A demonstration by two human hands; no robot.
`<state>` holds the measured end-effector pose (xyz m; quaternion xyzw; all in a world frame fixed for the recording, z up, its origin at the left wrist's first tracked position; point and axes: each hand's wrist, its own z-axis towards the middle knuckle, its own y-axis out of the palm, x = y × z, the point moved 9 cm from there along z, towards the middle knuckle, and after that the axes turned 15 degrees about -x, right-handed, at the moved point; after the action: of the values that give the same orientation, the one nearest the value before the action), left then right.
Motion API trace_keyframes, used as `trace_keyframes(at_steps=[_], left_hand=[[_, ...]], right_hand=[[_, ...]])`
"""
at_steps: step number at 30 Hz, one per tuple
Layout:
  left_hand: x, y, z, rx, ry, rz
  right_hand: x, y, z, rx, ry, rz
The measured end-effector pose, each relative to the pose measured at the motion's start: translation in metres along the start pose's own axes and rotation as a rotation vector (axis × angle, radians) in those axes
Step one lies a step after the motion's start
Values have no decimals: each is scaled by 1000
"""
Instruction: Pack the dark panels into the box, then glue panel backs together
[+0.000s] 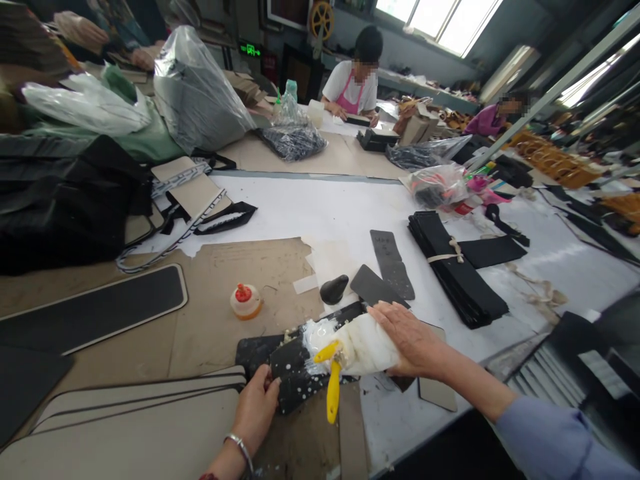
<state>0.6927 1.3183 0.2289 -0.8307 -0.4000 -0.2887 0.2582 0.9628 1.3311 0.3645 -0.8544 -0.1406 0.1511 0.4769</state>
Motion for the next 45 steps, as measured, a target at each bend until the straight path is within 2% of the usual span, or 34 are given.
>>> trace_keyframes(at_steps=[3, 10, 17, 21, 27, 30, 32, 34, 36, 38, 41, 43, 45], left_hand=[[0, 3, 0, -30, 3, -12], [7, 2, -1, -50, 27, -19], [4, 4, -2, -49, 31, -102], [6, 1, -4, -31, 43, -80], [-5, 8, 1, -36, 32, -134], [-3, 2, -4, -11, 64, -42], [13, -12, -13, 87, 146, 114], [42, -23, -23, 180, 291, 273], [80, -18, -30, 189, 450, 398], [123, 6, -32, 108, 592, 522], [179, 64, -29, -110, 688, 694], [202, 98, -26, -214, 672, 754], [214, 117, -23, -218, 644, 785]], right_hand=[[-3, -5, 0, 19, 2, -5], [-21, -15, -11, 166, -68, -25], [-35, -19, -18, 190, -128, -126], [-33, -19, -11, 174, -157, -134], [-21, -11, -1, 141, -186, -86], [-16, -7, -1, 114, -174, -73], [-16, -7, -2, 112, -163, -69], [-19, -10, -4, 122, -156, -72], [-22, -14, -5, 129, -145, -78], [-23, -16, -7, 139, -130, -82], [-21, -14, -10, 167, -105, -76], [-17, -10, -13, 179, -96, -56], [-12, -4, -15, 179, -92, -22]])
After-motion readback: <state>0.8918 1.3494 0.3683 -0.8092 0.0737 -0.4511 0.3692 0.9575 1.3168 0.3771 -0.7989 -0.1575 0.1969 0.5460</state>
